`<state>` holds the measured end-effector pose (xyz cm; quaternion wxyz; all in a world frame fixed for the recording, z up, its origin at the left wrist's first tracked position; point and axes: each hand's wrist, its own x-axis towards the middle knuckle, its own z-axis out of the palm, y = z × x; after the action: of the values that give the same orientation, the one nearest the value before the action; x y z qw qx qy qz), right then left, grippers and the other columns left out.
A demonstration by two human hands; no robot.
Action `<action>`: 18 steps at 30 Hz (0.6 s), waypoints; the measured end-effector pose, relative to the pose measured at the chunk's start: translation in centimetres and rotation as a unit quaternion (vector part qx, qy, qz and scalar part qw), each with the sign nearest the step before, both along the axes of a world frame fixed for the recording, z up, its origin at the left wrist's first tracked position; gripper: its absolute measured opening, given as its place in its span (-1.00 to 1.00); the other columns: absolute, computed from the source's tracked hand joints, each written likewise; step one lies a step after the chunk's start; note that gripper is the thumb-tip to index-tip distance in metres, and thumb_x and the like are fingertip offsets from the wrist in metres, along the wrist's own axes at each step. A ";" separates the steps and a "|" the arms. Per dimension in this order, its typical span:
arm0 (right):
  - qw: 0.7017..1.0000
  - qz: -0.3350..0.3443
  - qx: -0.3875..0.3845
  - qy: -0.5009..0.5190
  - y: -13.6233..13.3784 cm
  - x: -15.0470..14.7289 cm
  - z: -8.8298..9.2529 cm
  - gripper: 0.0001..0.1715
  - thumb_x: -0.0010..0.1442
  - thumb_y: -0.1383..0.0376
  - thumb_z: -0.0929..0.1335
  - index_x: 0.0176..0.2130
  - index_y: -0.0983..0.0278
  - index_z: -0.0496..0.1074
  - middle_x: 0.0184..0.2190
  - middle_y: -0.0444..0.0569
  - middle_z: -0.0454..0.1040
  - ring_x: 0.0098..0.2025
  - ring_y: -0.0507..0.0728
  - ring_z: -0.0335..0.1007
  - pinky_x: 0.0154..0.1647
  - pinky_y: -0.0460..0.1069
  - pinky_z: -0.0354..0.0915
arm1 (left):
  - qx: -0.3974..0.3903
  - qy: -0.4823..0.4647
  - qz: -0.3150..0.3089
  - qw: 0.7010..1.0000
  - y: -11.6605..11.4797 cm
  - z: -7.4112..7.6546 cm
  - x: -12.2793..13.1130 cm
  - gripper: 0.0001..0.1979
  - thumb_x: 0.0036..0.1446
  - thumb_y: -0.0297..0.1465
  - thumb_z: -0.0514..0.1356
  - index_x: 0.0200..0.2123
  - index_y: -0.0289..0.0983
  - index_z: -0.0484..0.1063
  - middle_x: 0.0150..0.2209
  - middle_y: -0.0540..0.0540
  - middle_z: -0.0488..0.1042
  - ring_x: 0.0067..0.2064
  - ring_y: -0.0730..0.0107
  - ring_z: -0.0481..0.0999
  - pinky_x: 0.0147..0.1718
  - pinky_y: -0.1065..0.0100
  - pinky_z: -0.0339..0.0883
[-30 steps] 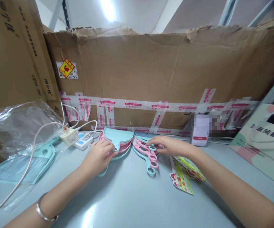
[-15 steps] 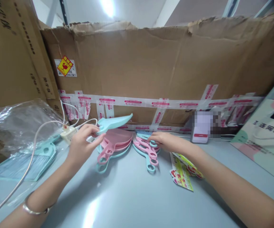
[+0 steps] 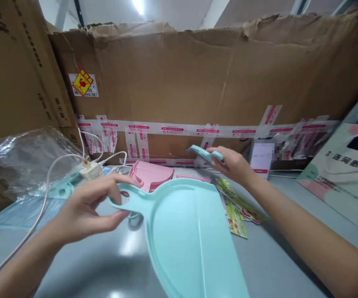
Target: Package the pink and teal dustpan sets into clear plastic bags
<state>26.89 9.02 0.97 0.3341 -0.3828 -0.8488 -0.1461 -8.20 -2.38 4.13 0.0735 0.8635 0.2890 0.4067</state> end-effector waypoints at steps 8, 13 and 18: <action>0.958 -0.002 0.276 0.080 -3.1 -1.2 3.7 -0.79 0.09 0.42 0.21 -0.23 0.18 0.19 -0.33 0.00 0.32 -0.27 0.17 0.35 -0.28 0.10 0.32 | -0.124 0.077 -0.016 0.989 2.0 -2.3 1.9 -0.87 0.05 -0.40 0.18 -0.50 -0.25 0.30 -0.16 -0.12 0.49 -0.17 0.33 0.47 -0.21 0.30 0.36; 0.964 0.107 0.201 0.139 -4.2 -2.8 4.3 -0.79 0.13 0.40 0.17 -0.21 0.13 0.11 -0.25 -0.03 0.36 -0.08 0.19 0.34 -0.11 0.21 0.26 | -0.316 0.011 -0.077 0.946 5.8 -0.6 2.6 -0.86 0.05 -0.34 0.18 -0.42 -0.28 0.28 -0.37 -0.07 0.44 -0.44 0.45 0.45 -0.45 0.38 0.36; 0.953 0.092 0.089 0.274 -5.6 -3.5 4.6 -0.96 0.22 0.31 0.15 -0.26 0.14 0.12 -0.57 -0.23 0.16 -0.61 0.00 0.15 -0.53 -0.03 0.21 | -0.370 -0.084 -0.134 0.915 9.1 -2.3 2.9 -0.80 -0.02 -0.39 0.25 -0.34 -0.26 0.28 -0.30 -0.05 0.38 -0.28 0.45 0.42 -0.31 0.39 0.36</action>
<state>23.44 3.37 5.56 0.5989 -0.2968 -0.7397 -0.0788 -5.30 6.69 1.83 0.4656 0.7679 0.2930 0.3280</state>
